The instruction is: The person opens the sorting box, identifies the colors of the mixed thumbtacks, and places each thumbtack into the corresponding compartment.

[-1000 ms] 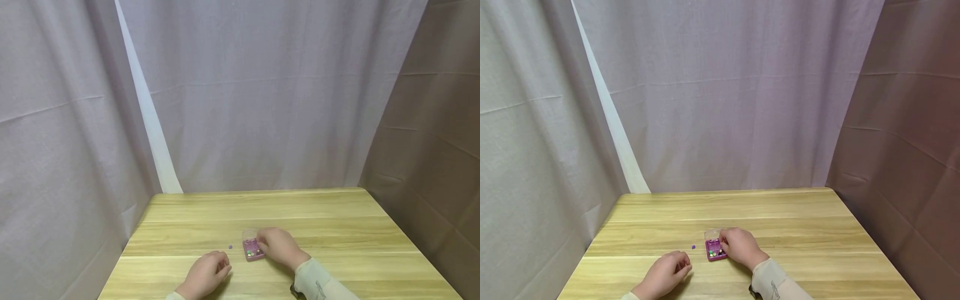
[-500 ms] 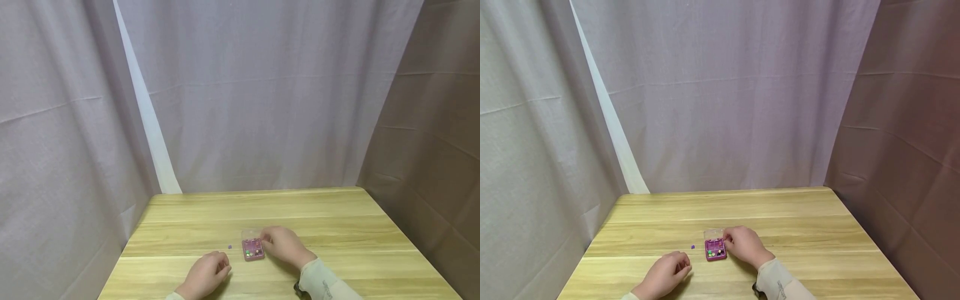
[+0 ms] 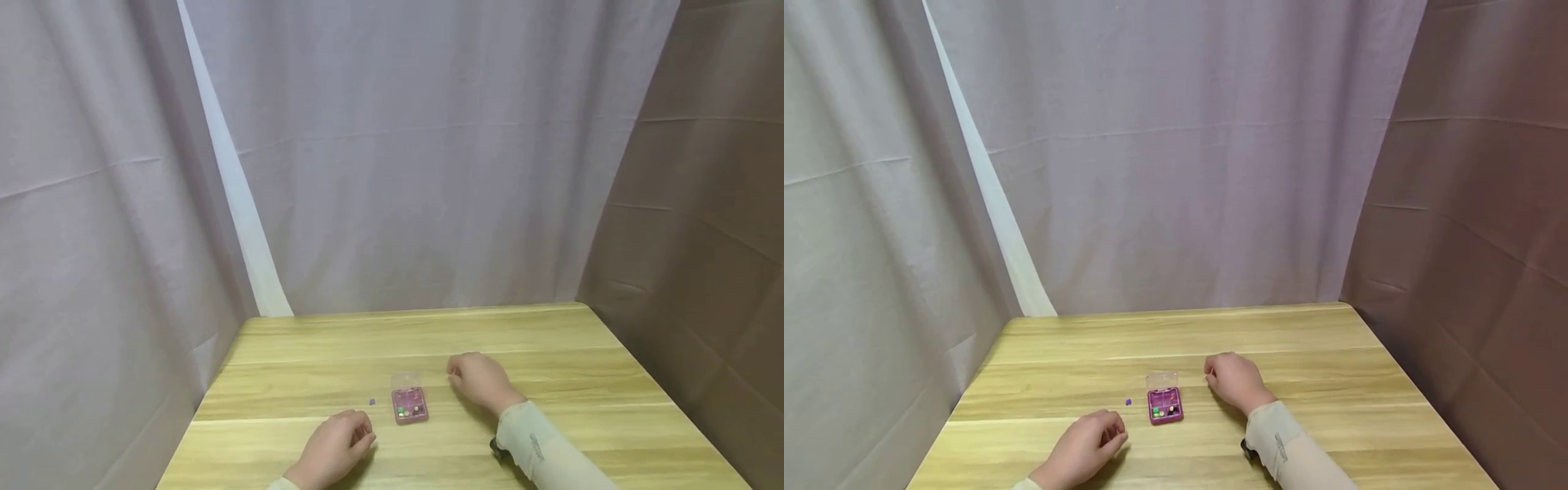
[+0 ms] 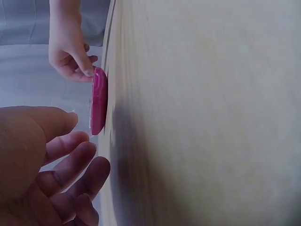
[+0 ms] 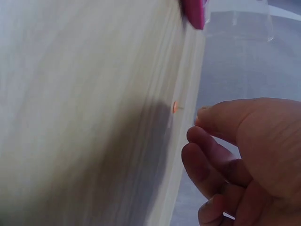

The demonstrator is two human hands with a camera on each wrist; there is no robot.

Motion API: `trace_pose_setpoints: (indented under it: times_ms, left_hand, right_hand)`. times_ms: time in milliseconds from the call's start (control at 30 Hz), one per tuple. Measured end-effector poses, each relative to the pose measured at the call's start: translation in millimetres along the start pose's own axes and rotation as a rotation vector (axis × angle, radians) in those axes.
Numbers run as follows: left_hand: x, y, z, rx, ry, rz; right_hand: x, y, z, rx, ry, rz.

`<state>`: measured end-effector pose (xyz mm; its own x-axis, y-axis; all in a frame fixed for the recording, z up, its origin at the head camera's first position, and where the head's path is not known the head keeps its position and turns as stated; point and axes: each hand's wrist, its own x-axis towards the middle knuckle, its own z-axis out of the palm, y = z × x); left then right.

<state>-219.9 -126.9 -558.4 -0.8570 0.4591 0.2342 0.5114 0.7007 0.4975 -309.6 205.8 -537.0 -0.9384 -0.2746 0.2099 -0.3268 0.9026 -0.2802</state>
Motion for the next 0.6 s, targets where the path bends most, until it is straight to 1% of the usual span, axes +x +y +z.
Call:
trace_pose_setpoints:
  times_ms: [100, 267, 433, 600]
  left_hand:
    - [0.1, -0.1, -0.8, 0.001, -0.007, -0.004]
    - [-1.4, 1.0, 1.1, -0.001, -0.006, 0.001]
    - [1.2, 2.4, -2.3, 0.002, -0.003, 0.003]
    - [3.1, 3.0, -5.6, 0.007, 0.005, -0.011]
  right_hand:
    - [3.9, 2.4, 1.9, 0.002, -0.026, 0.015]
    - [2.6, 1.3, 4.3, 0.008, -0.051, 0.004]
    - [3.0, 2.9, 6.4, -0.013, -0.04, -0.005]
    - [4.3, 3.5, 4.8, -0.037, -0.027, -0.007]
